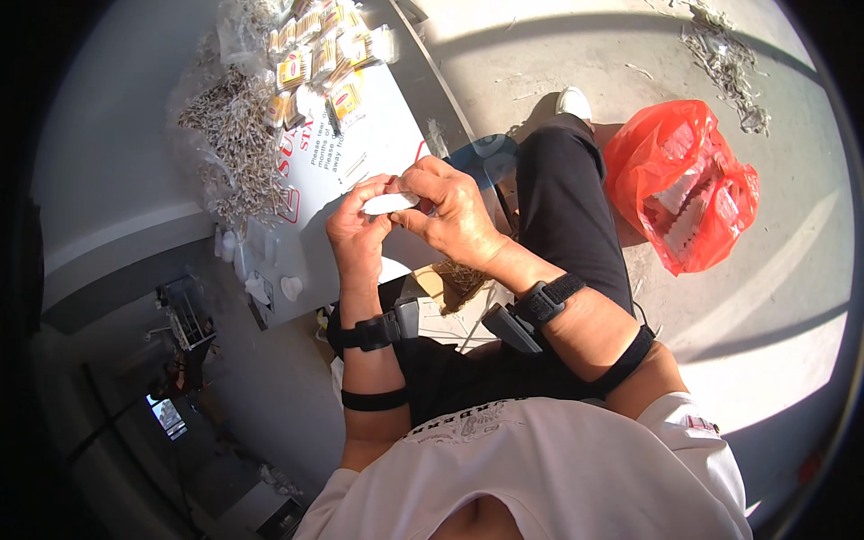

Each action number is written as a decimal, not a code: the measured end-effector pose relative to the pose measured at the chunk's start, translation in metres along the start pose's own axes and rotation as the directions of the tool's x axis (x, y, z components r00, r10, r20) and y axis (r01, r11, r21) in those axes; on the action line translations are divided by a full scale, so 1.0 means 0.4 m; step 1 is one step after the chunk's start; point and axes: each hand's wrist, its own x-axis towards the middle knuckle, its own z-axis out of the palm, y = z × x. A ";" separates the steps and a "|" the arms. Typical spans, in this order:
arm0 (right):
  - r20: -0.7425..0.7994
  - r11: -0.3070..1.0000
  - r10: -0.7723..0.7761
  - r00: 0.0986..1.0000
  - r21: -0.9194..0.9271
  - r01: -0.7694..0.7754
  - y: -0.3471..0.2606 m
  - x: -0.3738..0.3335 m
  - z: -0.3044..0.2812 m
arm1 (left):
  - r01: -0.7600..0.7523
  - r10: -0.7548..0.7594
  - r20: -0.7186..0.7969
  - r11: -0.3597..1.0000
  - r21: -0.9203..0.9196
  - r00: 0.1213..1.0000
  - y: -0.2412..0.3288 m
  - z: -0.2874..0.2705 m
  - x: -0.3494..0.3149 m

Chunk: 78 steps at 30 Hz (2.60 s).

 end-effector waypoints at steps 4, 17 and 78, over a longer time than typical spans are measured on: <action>0.010 1.000 0.001 1.000 0.015 -0.001 -0.001 -0.001 -0.006 | -0.012 0.011 -0.017 0.999 -0.034 1.000 0.007 0.013 0.004; -0.008 0.998 0.004 1.000 0.064 -0.004 0.012 0.000 -0.004 | 0.143 -0.152 -0.031 0.971 -0.191 0.988 0.009 0.021 0.000; 0.034 0.973 -0.164 0.986 -0.161 0.167 0.003 -0.002 -0.017 | -0.237 0.198 0.132 0.869 0.435 0.971 0.110 0.004 0.019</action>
